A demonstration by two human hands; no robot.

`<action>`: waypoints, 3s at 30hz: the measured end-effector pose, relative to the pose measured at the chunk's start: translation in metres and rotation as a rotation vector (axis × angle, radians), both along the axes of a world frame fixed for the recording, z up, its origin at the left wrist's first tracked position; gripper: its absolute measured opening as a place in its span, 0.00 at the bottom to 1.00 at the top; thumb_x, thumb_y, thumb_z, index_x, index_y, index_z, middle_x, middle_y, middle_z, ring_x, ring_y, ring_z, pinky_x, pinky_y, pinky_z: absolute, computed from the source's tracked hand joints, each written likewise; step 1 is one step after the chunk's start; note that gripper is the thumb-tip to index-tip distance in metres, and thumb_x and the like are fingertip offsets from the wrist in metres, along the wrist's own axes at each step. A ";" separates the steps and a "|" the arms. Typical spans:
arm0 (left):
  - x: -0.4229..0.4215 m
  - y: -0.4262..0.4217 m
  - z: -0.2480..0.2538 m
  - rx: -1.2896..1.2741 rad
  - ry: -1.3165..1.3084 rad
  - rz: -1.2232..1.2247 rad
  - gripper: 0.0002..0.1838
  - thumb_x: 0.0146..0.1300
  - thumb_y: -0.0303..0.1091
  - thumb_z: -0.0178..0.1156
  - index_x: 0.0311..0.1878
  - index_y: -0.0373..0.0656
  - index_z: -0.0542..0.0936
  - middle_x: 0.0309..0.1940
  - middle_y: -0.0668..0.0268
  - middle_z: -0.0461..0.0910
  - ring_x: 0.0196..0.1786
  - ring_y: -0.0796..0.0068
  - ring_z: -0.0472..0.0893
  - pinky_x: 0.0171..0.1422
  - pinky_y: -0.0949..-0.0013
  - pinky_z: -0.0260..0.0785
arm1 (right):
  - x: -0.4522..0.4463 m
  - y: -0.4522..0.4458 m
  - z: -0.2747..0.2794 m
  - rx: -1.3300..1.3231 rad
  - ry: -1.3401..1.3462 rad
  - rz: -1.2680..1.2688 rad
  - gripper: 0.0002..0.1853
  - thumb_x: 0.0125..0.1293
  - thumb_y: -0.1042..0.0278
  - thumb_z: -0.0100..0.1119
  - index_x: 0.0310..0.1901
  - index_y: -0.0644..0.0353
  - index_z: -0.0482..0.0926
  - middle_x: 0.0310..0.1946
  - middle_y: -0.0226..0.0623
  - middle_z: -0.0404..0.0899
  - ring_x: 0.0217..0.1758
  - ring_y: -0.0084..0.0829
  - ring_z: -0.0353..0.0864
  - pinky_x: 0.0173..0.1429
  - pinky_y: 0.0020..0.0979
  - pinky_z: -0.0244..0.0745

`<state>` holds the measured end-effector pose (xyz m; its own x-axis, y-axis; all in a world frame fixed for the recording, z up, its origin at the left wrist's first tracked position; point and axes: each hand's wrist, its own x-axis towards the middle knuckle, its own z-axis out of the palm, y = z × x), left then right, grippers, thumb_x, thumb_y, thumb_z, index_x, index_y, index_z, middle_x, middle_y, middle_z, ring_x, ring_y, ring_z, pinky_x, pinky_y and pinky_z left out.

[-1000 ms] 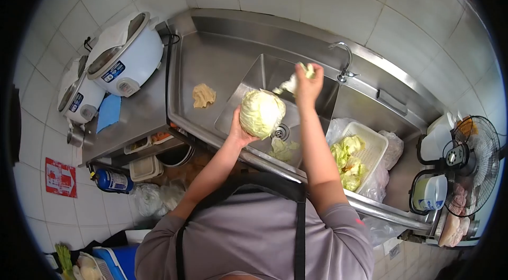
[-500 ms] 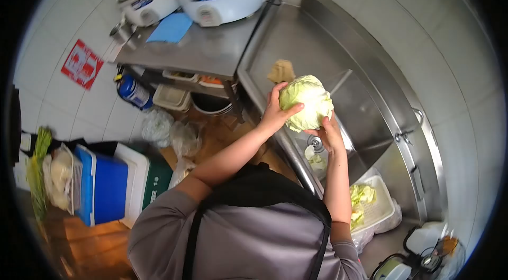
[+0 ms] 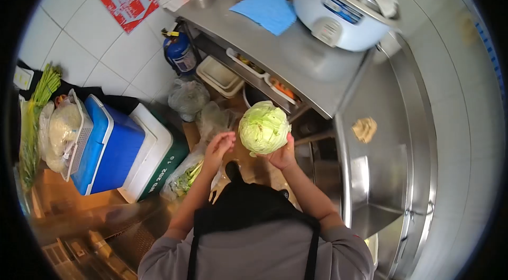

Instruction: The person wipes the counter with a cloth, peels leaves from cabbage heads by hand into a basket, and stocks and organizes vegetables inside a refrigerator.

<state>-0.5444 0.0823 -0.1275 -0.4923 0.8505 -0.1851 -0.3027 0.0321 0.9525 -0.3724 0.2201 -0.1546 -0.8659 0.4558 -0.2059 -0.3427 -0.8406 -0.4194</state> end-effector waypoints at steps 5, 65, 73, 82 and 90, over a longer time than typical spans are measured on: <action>-0.066 -0.020 -0.084 -0.224 -0.203 0.080 0.14 0.63 0.37 0.55 0.49 0.41 0.76 0.39 0.69 0.77 0.39 0.82 0.73 0.45 0.76 0.67 | -0.096 0.017 -0.049 -0.126 -0.139 -0.042 0.43 0.51 0.30 0.49 0.66 0.44 0.55 0.64 0.38 0.60 0.62 0.47 0.65 0.49 0.51 0.74; -0.001 0.091 -0.489 -0.158 -0.832 0.366 0.19 0.64 0.43 0.50 0.52 0.41 0.69 0.42 0.64 0.75 0.40 0.76 0.75 0.45 0.73 0.68 | -0.277 0.492 -0.197 0.921 -0.977 -0.701 0.33 0.55 0.51 0.60 0.61 0.50 0.61 0.59 0.40 0.62 0.61 0.41 0.62 0.54 0.46 0.70; -0.031 -0.007 -0.441 -0.364 -0.634 0.565 0.17 0.63 0.40 0.50 0.51 0.41 0.70 0.39 0.63 0.76 0.36 0.76 0.76 0.41 0.73 0.69 | -0.234 0.394 -0.229 1.082 -1.014 -0.733 0.30 0.57 0.53 0.59 0.59 0.54 0.65 0.58 0.44 0.65 0.60 0.40 0.65 0.55 0.42 0.69; -0.076 -0.047 -0.348 -0.484 -0.506 0.597 0.18 0.62 0.41 0.51 0.52 0.44 0.68 0.38 0.63 0.76 0.34 0.75 0.75 0.36 0.73 0.69 | -0.166 0.160 -0.159 1.310 -1.073 -0.113 0.11 0.53 0.75 0.55 0.40 0.62 0.75 0.35 0.40 0.77 0.37 0.32 0.76 0.41 0.32 0.71; -0.116 -0.002 -0.219 -0.530 -0.163 0.049 0.15 0.62 0.38 0.52 0.51 0.46 0.69 0.36 0.67 0.76 0.33 0.76 0.75 0.34 0.75 0.68 | -0.008 0.028 -0.010 1.708 -0.867 0.626 0.14 0.56 0.63 0.54 0.42 0.60 0.75 0.41 0.43 0.73 0.46 0.45 0.73 0.49 0.40 0.71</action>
